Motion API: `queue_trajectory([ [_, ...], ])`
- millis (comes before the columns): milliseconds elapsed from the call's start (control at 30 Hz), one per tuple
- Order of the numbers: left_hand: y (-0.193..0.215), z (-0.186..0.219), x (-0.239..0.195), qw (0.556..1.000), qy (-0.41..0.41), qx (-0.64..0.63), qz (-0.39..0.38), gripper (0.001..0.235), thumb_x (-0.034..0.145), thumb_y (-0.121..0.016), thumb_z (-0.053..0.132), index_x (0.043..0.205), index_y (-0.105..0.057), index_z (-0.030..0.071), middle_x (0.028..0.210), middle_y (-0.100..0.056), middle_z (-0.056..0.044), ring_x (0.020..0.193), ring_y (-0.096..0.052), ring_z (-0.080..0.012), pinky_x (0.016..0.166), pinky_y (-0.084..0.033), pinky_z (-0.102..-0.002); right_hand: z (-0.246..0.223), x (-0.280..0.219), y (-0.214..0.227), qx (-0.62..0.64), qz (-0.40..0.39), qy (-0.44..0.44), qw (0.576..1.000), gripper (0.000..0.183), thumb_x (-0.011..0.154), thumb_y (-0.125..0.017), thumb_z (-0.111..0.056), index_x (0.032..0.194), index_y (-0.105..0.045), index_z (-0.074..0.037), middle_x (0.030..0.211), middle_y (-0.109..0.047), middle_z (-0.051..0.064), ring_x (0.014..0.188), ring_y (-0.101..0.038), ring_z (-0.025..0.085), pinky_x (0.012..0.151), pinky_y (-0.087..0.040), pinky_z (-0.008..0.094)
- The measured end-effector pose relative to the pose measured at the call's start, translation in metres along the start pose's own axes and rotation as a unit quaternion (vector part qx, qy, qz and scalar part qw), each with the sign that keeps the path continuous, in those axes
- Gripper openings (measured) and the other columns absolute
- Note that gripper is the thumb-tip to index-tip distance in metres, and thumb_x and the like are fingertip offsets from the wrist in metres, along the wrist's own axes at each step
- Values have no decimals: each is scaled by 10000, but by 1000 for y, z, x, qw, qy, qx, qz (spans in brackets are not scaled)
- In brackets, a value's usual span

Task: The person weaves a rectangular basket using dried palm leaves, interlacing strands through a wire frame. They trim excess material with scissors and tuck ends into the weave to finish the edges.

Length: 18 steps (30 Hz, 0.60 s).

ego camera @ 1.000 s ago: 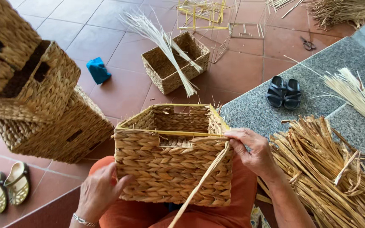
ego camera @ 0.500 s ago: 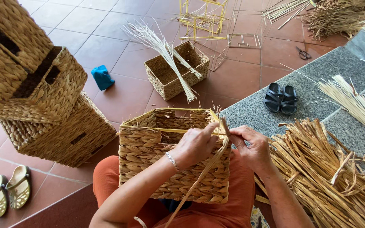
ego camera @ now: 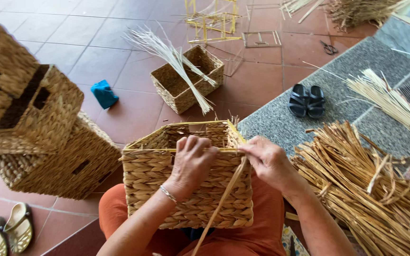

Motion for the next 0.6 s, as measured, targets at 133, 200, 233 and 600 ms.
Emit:
queue_trajectory([
  [133, 6, -9, 0, 992, 12, -126, 23, 199, 860, -767, 61, 1037, -700, 124, 1015, -603, -65, 967, -546, -275, 856, -459, -416, 53, -35, 27, 145, 88, -218, 961, 171, 945, -690, -64, 1096, -769, -62, 903, -761, 36, 739, -671, 94, 605, -548, 242],
  [200, 11, -6, -2, 986, 17, -166, 25, 213, 853, -777, 37, 1045, -708, 99, 1001, -607, -75, 933, -546, -282, 818, -475, -405, 97, -70, 45, 160, 158, -280, 934, 159, 973, -680, -78, 1100, -773, -66, 886, -761, 37, 745, -661, 78, 627, -541, 211],
  [233, 13, -3, -2, 983, 24, -182, 25, 223, 853, -782, 28, 1052, -704, 93, 1007, -615, -76, 930, -554, -279, 810, -483, -400, 121, -90, 52, 155, 184, -286, 928, 151, 987, -666, -88, 1095, -770, -70, 886, -761, 30, 760, -677, 67, 655, -559, 190],
  [600, 20, 18, 1, 983, 52, -175, 15, 243, 823, -792, -13, 1027, -702, 84, 984, -618, -60, 919, -570, -273, 801, -483, -389, 249, -247, 3, -297, 94, -338, 888, 16, 829, -794, -152, 842, -791, -144, 831, -725, 39, 747, -672, 201, 654, -556, 386],
])
Point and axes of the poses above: each hand's wrist, its own x-axis towards the middle knuckle, its own y-axis out of the back of the hand, z = x × y, the point moved 1 cm from there along x, towards the middle knuckle
